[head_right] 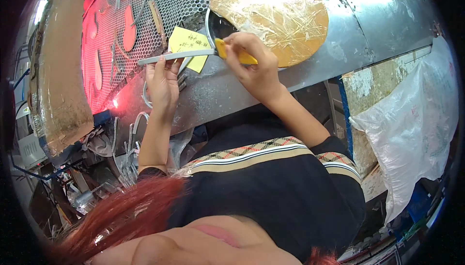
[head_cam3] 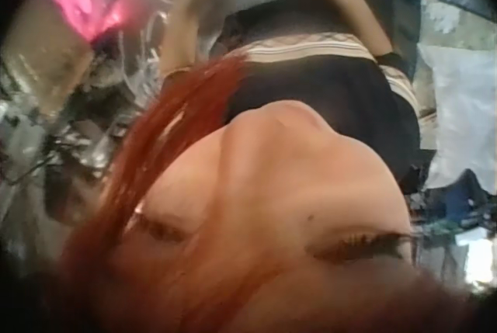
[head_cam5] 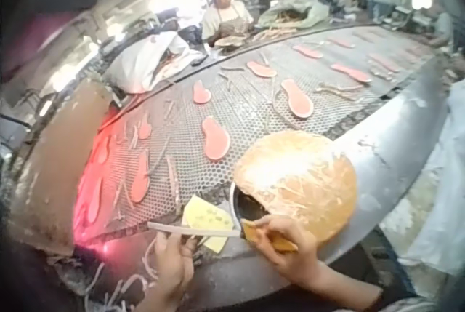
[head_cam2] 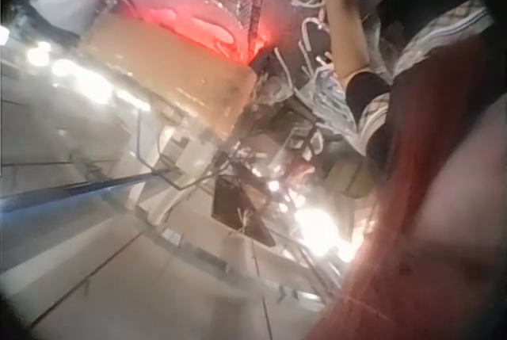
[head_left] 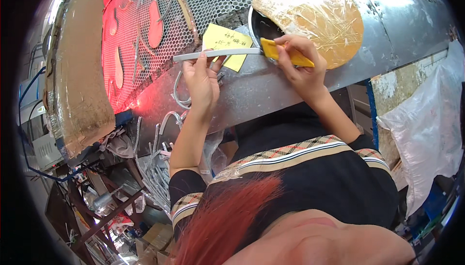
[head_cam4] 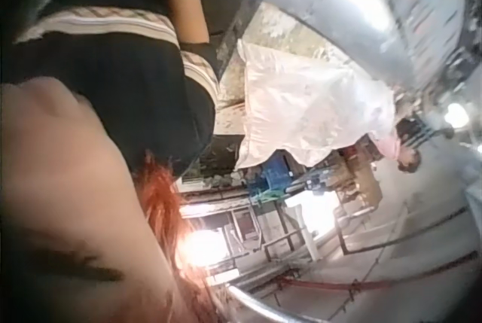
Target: Applying glue to thin material strips used for shoe manufacturing.
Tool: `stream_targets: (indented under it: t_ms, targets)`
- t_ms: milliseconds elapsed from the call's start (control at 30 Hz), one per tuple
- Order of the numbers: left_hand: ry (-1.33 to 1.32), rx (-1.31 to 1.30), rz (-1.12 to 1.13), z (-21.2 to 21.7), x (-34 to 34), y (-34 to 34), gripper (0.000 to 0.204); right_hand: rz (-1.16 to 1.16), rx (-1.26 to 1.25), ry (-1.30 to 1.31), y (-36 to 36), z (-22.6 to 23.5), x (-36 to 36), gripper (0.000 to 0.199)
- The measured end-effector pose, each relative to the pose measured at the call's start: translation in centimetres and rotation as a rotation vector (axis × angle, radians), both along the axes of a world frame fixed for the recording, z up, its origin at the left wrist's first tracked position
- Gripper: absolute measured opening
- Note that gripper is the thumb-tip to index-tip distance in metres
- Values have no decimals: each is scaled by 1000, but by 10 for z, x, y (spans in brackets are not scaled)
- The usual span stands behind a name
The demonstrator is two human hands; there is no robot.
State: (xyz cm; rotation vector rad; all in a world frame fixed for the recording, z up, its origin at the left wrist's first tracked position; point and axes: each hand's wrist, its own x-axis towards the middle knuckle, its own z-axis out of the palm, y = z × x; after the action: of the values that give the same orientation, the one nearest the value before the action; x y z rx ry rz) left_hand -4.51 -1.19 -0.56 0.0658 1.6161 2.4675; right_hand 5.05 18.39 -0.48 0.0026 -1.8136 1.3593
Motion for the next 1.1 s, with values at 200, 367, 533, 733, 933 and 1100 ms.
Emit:
stream_targets:
  t_ms: [200, 367, 533, 733, 933, 1100]
  targets:
    - [-59, -17, -29, 14, -16, 4, 9, -16, -126, -219, 15, -5, 12, 15]
    - [70, 93, -344, 40, -133, 45, 13, -14, -182, -184, 16, -5, 16, 16]
    - [-4, 385, -380, 50, -331, 119, 21, -10, -134, -237, 18, 0, 15, 15]
    - [781, -1350, 522, -42, -483, -57, 19, -1, -84, -279, 20, 11, 18, 16]
    - [810, -1960, 662, -76, -517, -178, 26, 38, 178, -393, 34, 25, 12, 20]
    - [582, -1918, 676, -81, -544, -156, 25, 16, 193, -524, 33, 26, 8, 20]
